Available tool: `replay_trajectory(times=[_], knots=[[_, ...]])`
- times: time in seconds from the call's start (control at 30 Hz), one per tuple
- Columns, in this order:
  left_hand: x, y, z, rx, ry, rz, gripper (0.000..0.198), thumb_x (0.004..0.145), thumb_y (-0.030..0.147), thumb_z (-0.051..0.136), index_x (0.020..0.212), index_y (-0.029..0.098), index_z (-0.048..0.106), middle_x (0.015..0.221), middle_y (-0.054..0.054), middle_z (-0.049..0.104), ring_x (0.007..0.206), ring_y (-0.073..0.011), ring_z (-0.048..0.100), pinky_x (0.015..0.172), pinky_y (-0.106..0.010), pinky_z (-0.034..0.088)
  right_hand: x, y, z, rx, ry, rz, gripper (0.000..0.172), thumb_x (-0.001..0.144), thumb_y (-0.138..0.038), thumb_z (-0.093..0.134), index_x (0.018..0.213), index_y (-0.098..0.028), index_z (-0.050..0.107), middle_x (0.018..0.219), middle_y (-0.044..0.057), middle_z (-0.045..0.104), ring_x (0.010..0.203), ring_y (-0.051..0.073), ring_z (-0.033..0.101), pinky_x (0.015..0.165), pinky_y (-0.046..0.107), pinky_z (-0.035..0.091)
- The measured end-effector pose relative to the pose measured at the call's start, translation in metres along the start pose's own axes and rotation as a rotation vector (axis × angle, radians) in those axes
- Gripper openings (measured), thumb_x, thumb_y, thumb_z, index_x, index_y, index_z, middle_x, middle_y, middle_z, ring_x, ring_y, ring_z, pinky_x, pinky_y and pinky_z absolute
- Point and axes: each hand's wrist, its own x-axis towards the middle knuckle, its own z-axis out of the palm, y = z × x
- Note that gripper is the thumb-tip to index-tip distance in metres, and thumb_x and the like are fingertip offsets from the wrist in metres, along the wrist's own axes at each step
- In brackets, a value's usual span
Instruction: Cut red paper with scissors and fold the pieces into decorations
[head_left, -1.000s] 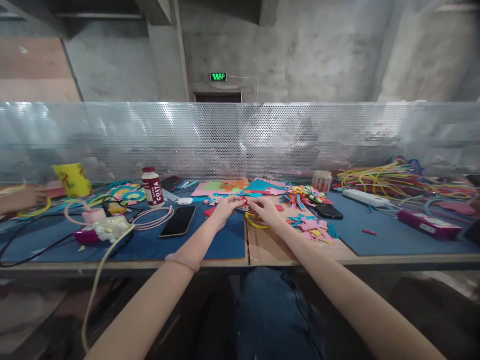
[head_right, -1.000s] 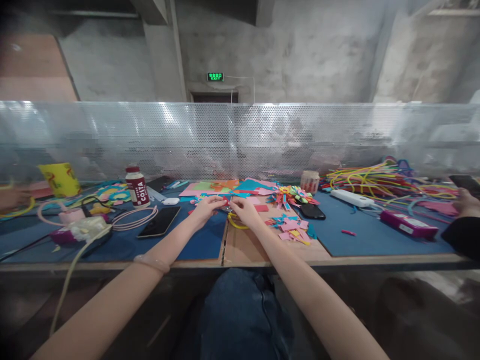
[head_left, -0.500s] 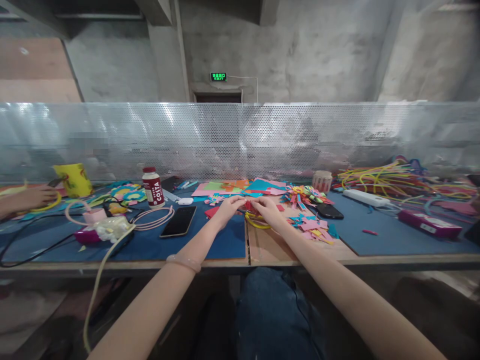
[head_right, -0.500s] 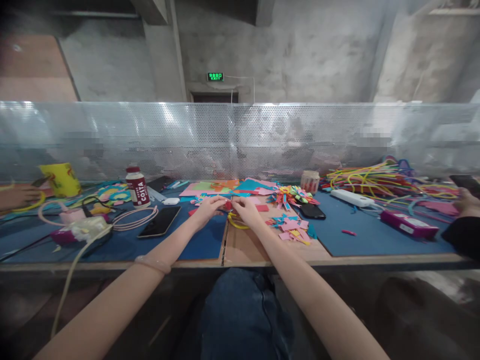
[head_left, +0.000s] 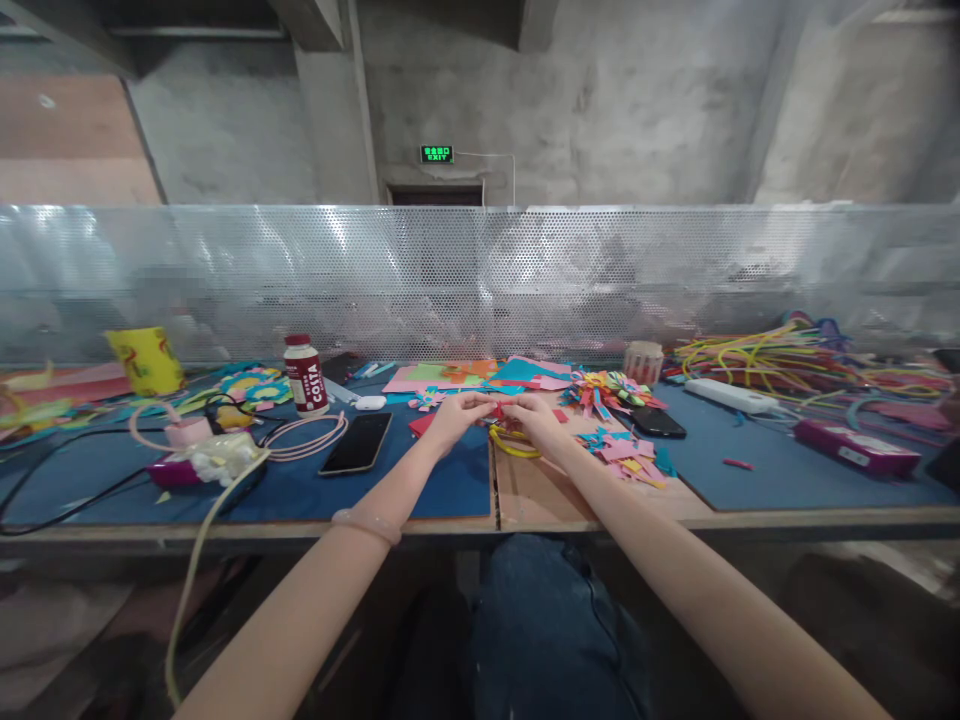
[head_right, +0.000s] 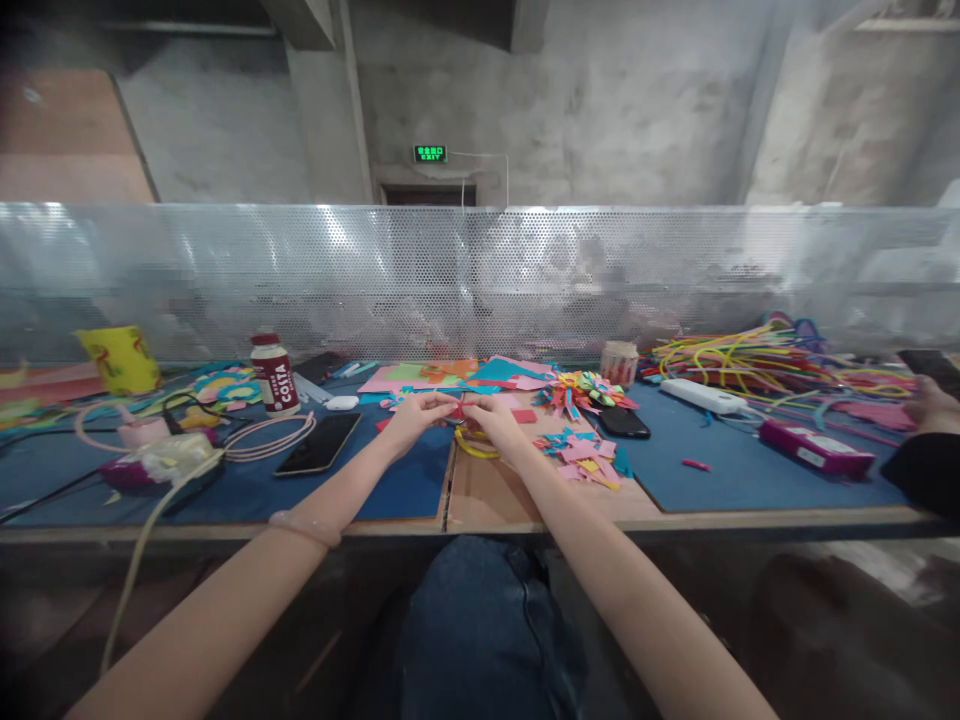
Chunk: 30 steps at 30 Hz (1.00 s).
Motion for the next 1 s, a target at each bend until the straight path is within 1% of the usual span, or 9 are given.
replay_trajectory(times=[0.13,0.37,0.7,0.9,1.0], knots=[[0.0009,-0.0021,-0.0005,0.007,-0.001,0.024,0.027,0.067,0.033,0.061,0.085,0.014,0.065,0.079,-0.006,0.064,0.072,-0.0155,0.057,0.061,-0.026,0.045,0.0008,0.0029,-0.0023,0.019,-0.021,0.009,0.019,0.06,-0.032,0.065,0.067,-0.016,0.056,0.06,-0.002,0.055,0.053,0.009,0.051,0.054,0.023,0.042],[0.0026,-0.0044,-0.0011,0.014,-0.023,0.032,0.029,0.066,0.033,0.062,0.087,0.013,0.064,0.08,-0.007,0.064,0.073,-0.0158,0.057,0.061,-0.026,0.045,0.0013,0.0046,-0.0017,0.079,0.004,0.05,0.02,0.059,-0.03,0.066,0.067,-0.017,0.054,0.058,-0.003,0.055,0.051,0.008,0.051,0.053,0.023,0.043],[0.0009,-0.0003,0.0002,0.056,-0.025,0.038,0.03,0.065,0.035,0.062,0.086,0.013,0.065,0.079,-0.007,0.064,0.072,-0.0163,0.057,0.06,-0.026,0.045,0.0013,0.0042,-0.0021,0.055,-0.01,0.003,0.021,0.061,-0.034,0.065,0.064,-0.016,0.054,0.056,-0.002,0.055,0.051,0.008,0.05,0.051,0.022,0.04],[0.0014,-0.0019,0.0003,0.073,-0.021,0.041,0.029,0.067,0.035,0.061,0.085,0.013,0.064,0.079,-0.007,0.064,0.073,-0.0165,0.057,0.06,-0.026,0.045,0.0001,0.0028,-0.0007,0.064,0.002,0.03,0.021,0.061,-0.034,0.065,0.064,-0.017,0.053,0.057,-0.002,0.055,0.051,0.01,0.052,0.052,0.024,0.042],[0.0007,-0.001,0.0006,0.086,-0.024,0.045,0.029,0.068,0.036,0.059,0.086,0.013,0.064,0.08,-0.007,0.064,0.074,-0.0167,0.057,0.06,-0.025,0.045,-0.001,0.0014,-0.0003,0.049,0.013,0.02,0.021,0.062,-0.033,0.063,0.064,-0.016,0.053,0.058,-0.002,0.055,0.051,0.009,0.051,0.052,0.023,0.042]])
